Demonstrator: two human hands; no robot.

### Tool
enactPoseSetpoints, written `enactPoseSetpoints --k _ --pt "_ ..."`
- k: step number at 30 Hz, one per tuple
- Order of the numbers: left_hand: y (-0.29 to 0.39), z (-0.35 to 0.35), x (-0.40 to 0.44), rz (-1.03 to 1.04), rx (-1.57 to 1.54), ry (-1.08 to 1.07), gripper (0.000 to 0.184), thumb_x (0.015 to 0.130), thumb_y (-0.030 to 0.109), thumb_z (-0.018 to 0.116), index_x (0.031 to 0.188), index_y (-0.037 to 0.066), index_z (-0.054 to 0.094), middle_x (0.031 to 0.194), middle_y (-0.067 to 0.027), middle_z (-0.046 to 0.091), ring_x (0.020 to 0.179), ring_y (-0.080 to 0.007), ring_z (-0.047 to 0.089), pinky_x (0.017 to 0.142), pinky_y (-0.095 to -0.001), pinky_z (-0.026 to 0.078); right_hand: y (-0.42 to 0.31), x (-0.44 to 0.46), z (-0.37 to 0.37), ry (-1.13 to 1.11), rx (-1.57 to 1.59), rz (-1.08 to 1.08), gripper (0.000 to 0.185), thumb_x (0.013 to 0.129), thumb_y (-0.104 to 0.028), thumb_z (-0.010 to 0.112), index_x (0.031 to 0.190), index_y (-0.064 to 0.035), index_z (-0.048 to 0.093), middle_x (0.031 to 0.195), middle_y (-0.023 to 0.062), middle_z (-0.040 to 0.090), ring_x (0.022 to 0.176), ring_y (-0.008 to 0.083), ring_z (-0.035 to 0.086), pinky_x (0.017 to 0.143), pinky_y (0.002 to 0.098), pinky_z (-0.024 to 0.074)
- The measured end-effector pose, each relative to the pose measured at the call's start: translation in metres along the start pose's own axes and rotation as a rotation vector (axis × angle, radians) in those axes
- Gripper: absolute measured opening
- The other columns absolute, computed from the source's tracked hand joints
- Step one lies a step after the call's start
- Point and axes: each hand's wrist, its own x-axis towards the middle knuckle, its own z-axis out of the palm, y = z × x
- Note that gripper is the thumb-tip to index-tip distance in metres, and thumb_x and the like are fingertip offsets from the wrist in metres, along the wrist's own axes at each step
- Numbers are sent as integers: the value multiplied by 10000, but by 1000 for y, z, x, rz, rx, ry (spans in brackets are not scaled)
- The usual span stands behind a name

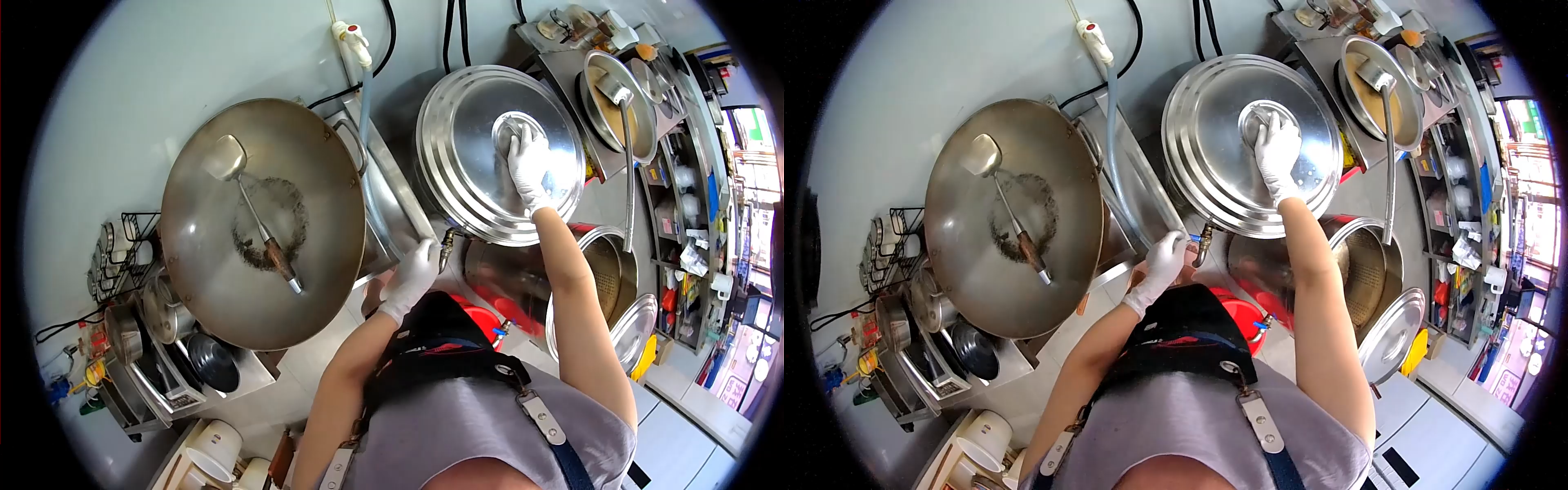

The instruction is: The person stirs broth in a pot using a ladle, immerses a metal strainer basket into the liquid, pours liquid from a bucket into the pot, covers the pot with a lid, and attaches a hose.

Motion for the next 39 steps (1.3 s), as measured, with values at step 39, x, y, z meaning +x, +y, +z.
enactPoseSetpoints --k 39 --pt "-132 -200 -277 -190 -197 -287 211 927 65 432 1031 3 606 756 -25 598 680 -89 537 643 -236 453 -41 -380 -252 -87 438 296 189 855 -100 529 1004 -49 632 892 122 629 847 289 586 763 384 471"
